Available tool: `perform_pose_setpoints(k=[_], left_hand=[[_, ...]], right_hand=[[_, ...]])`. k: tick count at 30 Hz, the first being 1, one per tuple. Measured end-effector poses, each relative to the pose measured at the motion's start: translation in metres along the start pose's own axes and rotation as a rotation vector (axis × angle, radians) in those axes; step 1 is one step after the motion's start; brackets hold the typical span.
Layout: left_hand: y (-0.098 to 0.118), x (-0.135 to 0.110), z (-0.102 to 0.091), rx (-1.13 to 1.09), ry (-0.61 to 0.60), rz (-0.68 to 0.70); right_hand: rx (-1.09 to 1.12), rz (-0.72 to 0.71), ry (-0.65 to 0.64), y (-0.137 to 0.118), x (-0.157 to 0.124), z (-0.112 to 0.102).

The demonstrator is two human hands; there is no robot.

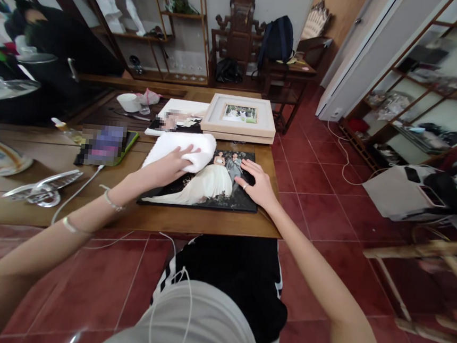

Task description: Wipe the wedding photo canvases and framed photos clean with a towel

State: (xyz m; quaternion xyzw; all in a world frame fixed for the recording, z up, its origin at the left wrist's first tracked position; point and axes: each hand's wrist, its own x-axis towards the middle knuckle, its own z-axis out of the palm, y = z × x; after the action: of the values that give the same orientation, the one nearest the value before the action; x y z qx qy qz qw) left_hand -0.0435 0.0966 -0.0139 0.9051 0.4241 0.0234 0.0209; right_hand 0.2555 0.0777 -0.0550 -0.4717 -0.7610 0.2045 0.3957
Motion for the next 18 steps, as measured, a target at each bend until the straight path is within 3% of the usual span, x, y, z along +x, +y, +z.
perform_pose_setpoints(k=[6, 11, 14, 18], left_hand=[[0.051, -0.076, 0.001, -0.004, -0.038, 0.079], [0.069, -0.126, 0.000, -0.128, 0.041, 0.108], [0.060, -0.124, -0.001, -0.148, 0.052, 0.090], [0.026, -0.088, 0.000, -0.116, 0.026, 0.010]], right_hand=[[0.002, 0.007, 0.006, 0.000, 0.000, 0.000], [-0.004, -0.004, -0.004, 0.002, 0.000, 0.001], [-0.009, -0.013, -0.004, 0.003, 0.000, 0.001], [-0.008, -0.015, -0.006, 0.002, 0.001, 0.000]])
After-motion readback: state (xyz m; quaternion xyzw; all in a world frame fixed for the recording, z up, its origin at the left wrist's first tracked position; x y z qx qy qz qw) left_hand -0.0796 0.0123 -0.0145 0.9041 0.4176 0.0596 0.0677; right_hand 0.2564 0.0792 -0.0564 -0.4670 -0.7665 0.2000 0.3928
